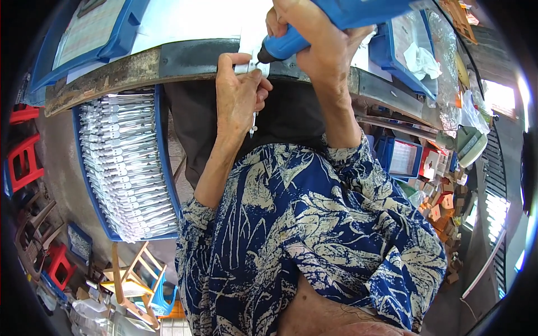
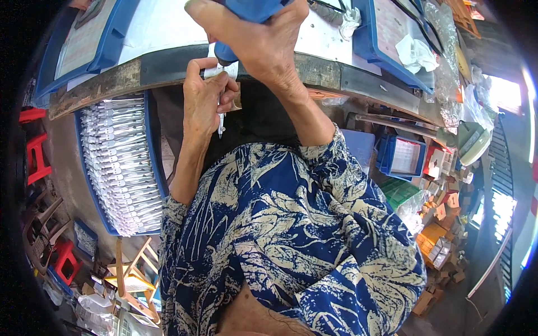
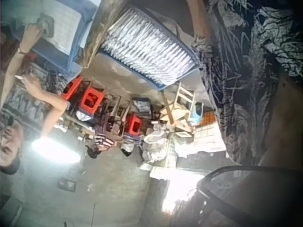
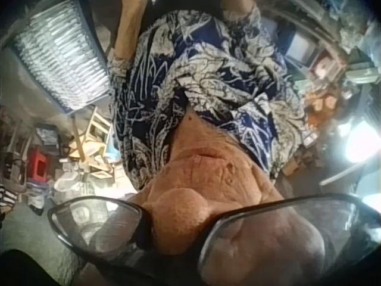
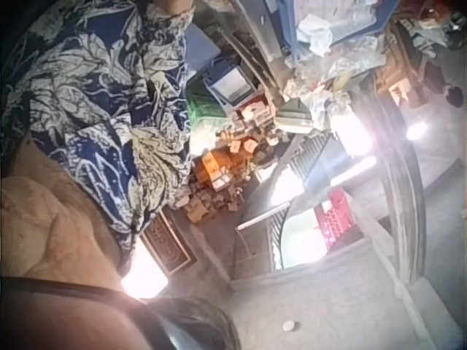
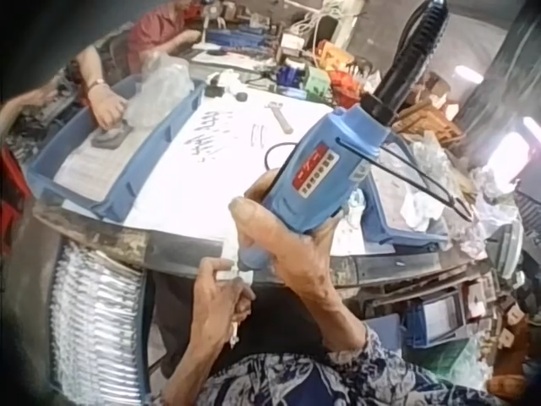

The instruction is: Assembling small metal and plastic hardware components using an electric screwdriver and manual hand tools.

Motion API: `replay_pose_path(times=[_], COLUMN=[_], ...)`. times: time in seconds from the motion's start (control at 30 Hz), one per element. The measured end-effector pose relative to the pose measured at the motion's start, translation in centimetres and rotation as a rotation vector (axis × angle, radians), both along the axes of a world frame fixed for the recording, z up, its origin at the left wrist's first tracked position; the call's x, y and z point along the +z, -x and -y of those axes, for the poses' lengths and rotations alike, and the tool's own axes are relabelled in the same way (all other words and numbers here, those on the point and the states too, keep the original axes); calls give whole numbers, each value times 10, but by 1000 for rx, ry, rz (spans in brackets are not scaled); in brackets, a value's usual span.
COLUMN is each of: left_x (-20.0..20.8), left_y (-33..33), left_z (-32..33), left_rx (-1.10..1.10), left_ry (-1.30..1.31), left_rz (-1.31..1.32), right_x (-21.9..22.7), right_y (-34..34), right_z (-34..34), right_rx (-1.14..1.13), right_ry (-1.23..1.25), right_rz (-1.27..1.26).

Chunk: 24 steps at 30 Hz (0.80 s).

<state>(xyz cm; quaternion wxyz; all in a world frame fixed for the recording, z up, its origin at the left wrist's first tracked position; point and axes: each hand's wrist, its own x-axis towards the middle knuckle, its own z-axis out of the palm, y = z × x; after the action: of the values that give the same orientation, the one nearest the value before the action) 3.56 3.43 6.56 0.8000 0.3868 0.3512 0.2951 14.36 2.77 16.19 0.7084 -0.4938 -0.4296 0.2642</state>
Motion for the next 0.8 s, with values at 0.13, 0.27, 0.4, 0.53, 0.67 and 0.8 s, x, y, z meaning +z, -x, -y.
replay_pose_path(times=[0.13,0.27,0.4,0.53,0.67,0.8], left_x=[4,-3,-9,-2,-10,-3], left_y=[-2,1,-2,-3,0,-6], left_z=[-1,1,-1,0,-2,-1], left_rx=[18,2,10,18,7,4], left_ry=[31,27,-6,-21,-7,-1], left_rz=[0,48,-9,-33,1,9], right_x=[6,-5,-5,-5,3,-17], right_y=[2,-2,8,12,14,9], right_z=[1,-10,1,2,-12,-15], right_rx=[-36,-187,-342,-232,-130,-242], right_ry=[1,-241,-209,192,130,-119], right_rz=[19,410,768,232,185,453])
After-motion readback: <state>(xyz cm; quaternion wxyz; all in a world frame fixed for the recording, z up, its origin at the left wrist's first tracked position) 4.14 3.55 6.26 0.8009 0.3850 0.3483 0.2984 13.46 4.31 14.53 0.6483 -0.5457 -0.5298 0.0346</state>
